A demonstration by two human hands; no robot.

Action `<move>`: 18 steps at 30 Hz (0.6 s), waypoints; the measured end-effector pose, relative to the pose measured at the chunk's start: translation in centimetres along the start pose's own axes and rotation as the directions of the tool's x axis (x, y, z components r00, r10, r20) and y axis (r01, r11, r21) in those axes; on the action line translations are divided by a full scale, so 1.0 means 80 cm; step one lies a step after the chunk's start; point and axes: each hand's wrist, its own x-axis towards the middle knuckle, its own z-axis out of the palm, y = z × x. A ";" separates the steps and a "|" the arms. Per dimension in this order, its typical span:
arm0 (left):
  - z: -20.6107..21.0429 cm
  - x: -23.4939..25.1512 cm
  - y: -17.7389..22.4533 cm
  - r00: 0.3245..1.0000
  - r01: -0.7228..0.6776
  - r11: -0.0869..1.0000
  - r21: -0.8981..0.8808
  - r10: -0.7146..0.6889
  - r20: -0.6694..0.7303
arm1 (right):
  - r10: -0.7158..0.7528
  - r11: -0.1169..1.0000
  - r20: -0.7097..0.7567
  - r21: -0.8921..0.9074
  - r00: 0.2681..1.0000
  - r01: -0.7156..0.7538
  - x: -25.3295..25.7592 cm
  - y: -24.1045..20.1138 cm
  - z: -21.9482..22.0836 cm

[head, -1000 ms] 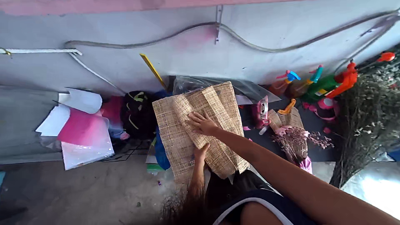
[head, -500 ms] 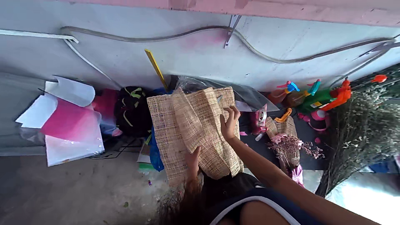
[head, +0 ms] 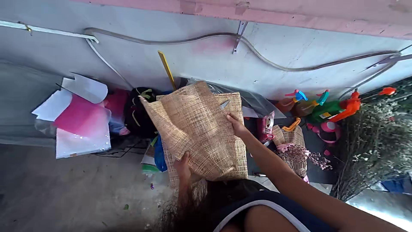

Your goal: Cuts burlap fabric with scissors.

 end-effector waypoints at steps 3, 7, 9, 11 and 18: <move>-0.028 -0.011 0.026 0.997 -0.061 0.998 -0.012 0.060 -0.042 | 0.008 0.988 0.195 -0.150 0.981 0.021 0.008 0.014 0.028; -0.051 -0.013 0.037 0.990 -0.115 0.992 0.050 0.118 -0.073 | -0.074 0.460 0.237 -0.854 0.969 0.244 0.036 0.039 0.078; -0.051 -0.016 0.045 0.988 -0.127 0.991 0.049 0.130 -0.080 | -0.049 0.298 0.129 -0.945 0.990 0.138 0.036 0.034 0.104; -0.048 -0.021 0.051 0.988 -0.127 0.992 -0.008 0.125 -0.090 | -0.058 0.235 0.002 -0.972 0.998 0.015 0.034 0.025 0.119; -0.035 -0.028 0.069 0.995 -0.088 0.978 -0.187 0.078 -0.058 | 0.057 0.162 -0.280 -0.944 0.958 -0.286 0.023 -0.019 0.136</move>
